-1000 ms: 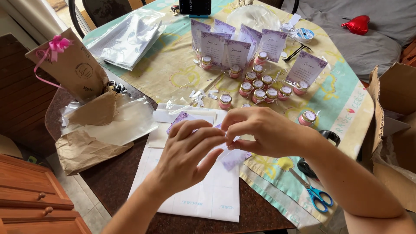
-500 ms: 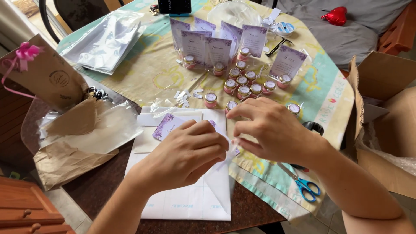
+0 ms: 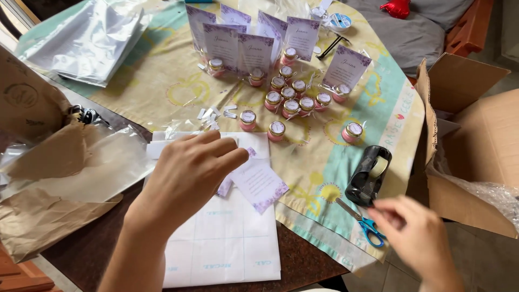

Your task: Package small jars and cards into plastic bags to create gift favors

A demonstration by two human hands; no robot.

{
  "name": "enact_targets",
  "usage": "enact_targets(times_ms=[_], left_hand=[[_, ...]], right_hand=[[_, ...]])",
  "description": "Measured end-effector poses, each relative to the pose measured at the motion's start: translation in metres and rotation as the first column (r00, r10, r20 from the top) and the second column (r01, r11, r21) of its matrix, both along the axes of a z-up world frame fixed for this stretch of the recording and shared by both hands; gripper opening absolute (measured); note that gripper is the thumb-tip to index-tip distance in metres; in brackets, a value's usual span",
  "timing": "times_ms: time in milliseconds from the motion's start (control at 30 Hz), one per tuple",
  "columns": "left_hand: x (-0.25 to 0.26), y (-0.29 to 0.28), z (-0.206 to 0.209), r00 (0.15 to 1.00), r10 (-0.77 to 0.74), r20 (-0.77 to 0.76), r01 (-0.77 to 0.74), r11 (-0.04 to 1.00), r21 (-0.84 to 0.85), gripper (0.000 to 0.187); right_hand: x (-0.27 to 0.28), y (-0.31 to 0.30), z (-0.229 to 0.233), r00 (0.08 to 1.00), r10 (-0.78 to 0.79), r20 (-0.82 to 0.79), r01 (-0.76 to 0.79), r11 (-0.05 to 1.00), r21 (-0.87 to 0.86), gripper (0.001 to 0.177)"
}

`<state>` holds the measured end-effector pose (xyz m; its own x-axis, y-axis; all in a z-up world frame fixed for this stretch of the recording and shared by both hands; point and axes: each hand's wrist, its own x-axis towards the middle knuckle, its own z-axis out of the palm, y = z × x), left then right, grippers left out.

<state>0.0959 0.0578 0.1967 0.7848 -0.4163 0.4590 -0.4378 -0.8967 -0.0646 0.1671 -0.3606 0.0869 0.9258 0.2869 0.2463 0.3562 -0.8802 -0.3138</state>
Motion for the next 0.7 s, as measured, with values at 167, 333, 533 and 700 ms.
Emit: enact_targets(times_ms=[167, 333, 533, 700], left_hand=[[0.003, 0.002, -0.002, 0.994, -0.065, -0.085, 0.055, 0.992, -0.116, 0.016], [0.002, 0.004, -0.006, 0.987, -0.126, -0.1, 0.098, 0.963, -0.251, 0.017], [-0.004, 0.006, -0.007, 0.992, -0.116, -0.043, 0.103, 0.965, -0.241, 0.025], [-0.015, 0.0, 0.002, 0.992, -0.114, -0.051, 0.099, 0.966, -0.238, 0.025]], right_hand=[[-0.028, -0.044, -0.083, 0.914, -0.354, -0.196, 0.33, 0.932, -0.147, 0.056], [-0.047, -0.013, -0.071, 0.965, -0.26, 0.014, 0.245, 0.925, 0.289, 0.03], [-0.027, -0.007, -0.02, 0.999, 0.017, 0.029, -0.03, 0.821, 0.57, 0.038], [0.009, 0.016, 0.07, 0.847, 0.37, 0.381, -0.523, 0.707, 0.476, 0.046]])
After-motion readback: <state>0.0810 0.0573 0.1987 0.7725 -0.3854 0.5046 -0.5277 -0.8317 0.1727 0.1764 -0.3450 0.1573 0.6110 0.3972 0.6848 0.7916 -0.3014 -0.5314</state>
